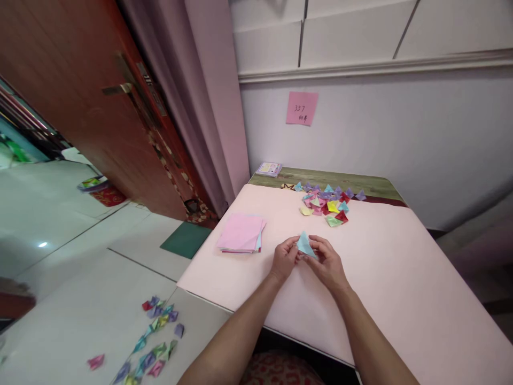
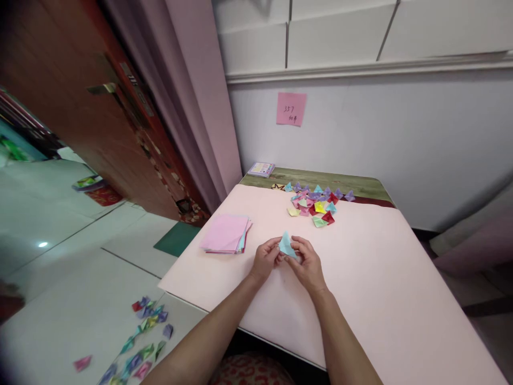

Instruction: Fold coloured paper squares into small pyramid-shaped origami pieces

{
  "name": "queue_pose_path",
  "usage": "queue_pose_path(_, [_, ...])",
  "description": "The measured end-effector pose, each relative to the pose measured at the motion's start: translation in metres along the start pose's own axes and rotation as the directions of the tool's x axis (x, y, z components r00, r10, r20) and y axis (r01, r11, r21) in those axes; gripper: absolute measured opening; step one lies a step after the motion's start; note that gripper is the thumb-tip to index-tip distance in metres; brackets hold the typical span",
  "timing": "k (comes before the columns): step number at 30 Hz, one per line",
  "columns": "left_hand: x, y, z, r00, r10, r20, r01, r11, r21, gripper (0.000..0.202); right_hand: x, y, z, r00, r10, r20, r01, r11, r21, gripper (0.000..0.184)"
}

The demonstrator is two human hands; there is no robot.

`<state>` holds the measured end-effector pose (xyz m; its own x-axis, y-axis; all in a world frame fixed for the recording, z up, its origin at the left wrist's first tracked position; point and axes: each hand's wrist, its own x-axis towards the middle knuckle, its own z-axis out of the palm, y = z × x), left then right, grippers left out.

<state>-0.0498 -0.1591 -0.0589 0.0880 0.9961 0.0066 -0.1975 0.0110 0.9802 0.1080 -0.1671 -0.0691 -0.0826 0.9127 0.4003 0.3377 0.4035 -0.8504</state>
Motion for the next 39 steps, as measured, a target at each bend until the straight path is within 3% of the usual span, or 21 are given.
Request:
queue_pose_path(11, [0.002,-0.004,-0.002,1.000,-0.011,0.022,0.011,0.999,0.038,0.040,0.002,-0.005,-0.002,0.999,-0.007,0.050,0.009,0.999,-0.035,0.014])
queue_pose_path(18, [0.002,-0.002,-0.002,0.999,0.029,0.025,-0.031,0.997,0.070,0.041,0.002,-0.003,0.000,0.990,-0.121,0.070,0.122,0.993,-0.006,0.024])
queue_pose_path(28, [0.002,0.000,-0.001,1.000,0.018,0.019,-0.018,0.999,0.044,0.044,0.001,-0.005,0.002,0.992,-0.123,-0.016,0.121,0.989,-0.082,0.017])
queue_pose_path(33, [0.002,-0.003,-0.001,0.999,-0.039,0.022,0.040,0.999,-0.031,0.047,0.002,-0.012,0.003,0.998,-0.038,-0.042,0.035,0.997,-0.062,0.025])
queue_pose_path(39, [0.000,0.001,0.001,0.999,-0.026,0.025,0.026,1.000,-0.005,0.045,-0.001,-0.010,0.008,0.989,0.144,-0.040,-0.139,0.984,0.109,0.035])
